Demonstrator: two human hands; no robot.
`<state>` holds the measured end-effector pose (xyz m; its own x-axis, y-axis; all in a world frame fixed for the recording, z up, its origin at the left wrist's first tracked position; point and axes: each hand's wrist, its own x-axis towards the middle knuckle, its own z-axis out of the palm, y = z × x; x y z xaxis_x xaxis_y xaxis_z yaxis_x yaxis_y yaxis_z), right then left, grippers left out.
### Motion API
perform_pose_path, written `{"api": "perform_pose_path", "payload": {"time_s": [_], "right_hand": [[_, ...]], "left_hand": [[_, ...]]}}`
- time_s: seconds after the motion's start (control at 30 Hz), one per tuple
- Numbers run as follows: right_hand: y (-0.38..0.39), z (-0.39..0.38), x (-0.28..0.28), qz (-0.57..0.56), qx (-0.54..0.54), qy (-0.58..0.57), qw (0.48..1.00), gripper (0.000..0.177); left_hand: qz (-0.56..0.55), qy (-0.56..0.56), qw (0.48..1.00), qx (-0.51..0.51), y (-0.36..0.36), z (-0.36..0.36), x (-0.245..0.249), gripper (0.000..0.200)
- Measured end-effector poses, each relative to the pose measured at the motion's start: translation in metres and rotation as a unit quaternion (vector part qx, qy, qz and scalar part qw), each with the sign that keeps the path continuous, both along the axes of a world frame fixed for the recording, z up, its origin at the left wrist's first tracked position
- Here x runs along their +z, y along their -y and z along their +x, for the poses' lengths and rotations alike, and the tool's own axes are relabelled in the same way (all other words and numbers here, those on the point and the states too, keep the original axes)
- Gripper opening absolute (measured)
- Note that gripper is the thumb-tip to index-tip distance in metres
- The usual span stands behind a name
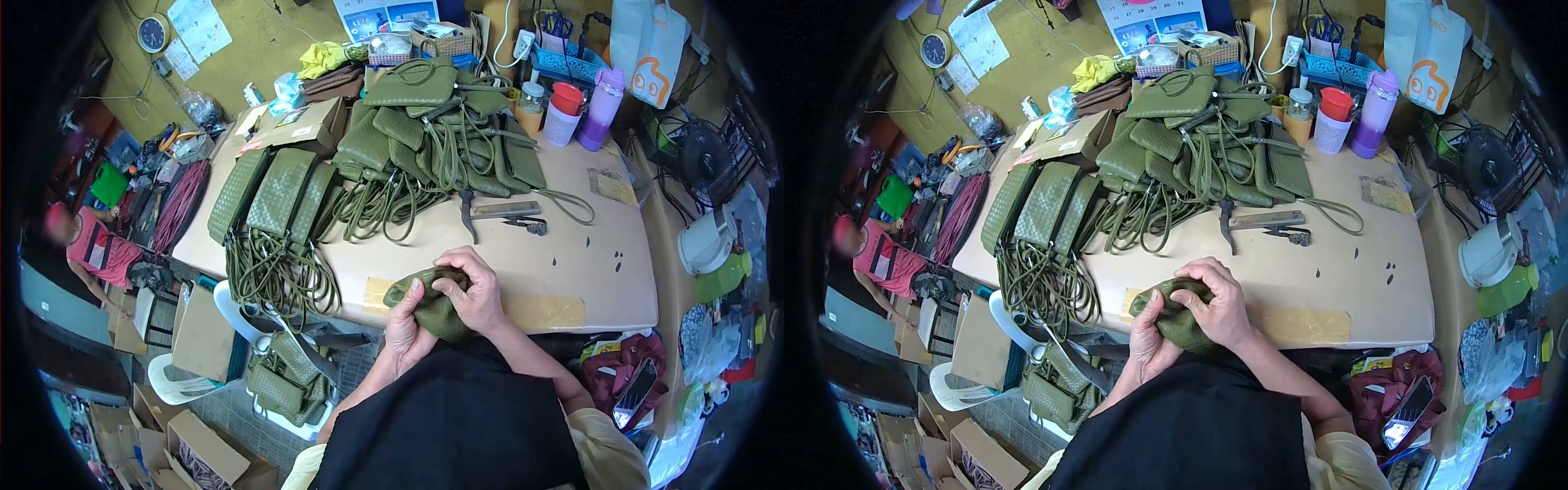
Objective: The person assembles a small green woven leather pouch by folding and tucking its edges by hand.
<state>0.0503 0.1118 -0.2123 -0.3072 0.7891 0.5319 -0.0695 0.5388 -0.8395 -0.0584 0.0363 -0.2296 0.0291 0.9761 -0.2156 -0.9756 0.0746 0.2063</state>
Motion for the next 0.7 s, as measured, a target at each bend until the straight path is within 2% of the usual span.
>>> {"api": "perform_pose_path", "payload": {"time_s": [0.07,0.2,0.27,0.3,0.37,0.4,0.47,0.5,0.57,0.7], "right_hand": [[0.002,0.001,0.004,0.063,-0.046,0.029,0.997,0.012],[-0.007,0.002,-0.004,0.141,-0.074,0.069,0.985,0.012],[-0.003,0.003,-0.014,-0.025,-0.006,0.014,1.000,0.011],[0.000,0.004,-0.016,-0.027,-0.005,0.016,1.000,0.011],[0.002,0.005,-0.010,-0.183,0.051,-0.049,0.981,0.014],[0.002,0.007,-0.002,-0.182,0.053,-0.048,0.981,0.014],[0.001,0.008,0.012,0.000,-0.044,0.059,0.997,0.013],[-0.003,0.008,0.011,0.000,-0.043,0.058,0.997,0.013],[-0.006,0.009,0.004,0.170,-0.094,0.051,0.980,0.015],[-0.003,0.008,0.000,0.099,-0.096,0.041,0.990,0.015]], "left_hand": [[0.001,-0.073,0.997,0.013,0.004,0.002,0.007,0.043],[0.018,-0.108,0.994,0.027,0.007,0.008,0.015,0.045],[0.011,-0.109,0.994,0.027,0.009,0.007,0.014,0.047],[0.001,-0.111,0.993,0.025,0.012,0.007,0.012,0.049],[0.004,-0.116,0.993,0.034,0.012,0.006,0.005,0.051],[0.018,-0.089,0.996,0.026,0.011,0.005,0.003,0.048],[0.032,-0.064,0.997,0.019,0.011,0.003,0.003,0.046],[0.031,-0.074,0.996,0.026,0.012,0.004,0.005,0.046],[0.023,-0.083,0.996,0.035,0.018,0.006,0.003,0.046],[0.030,-0.113,0.992,0.041,0.019,0.008,0.002,0.047]]}}
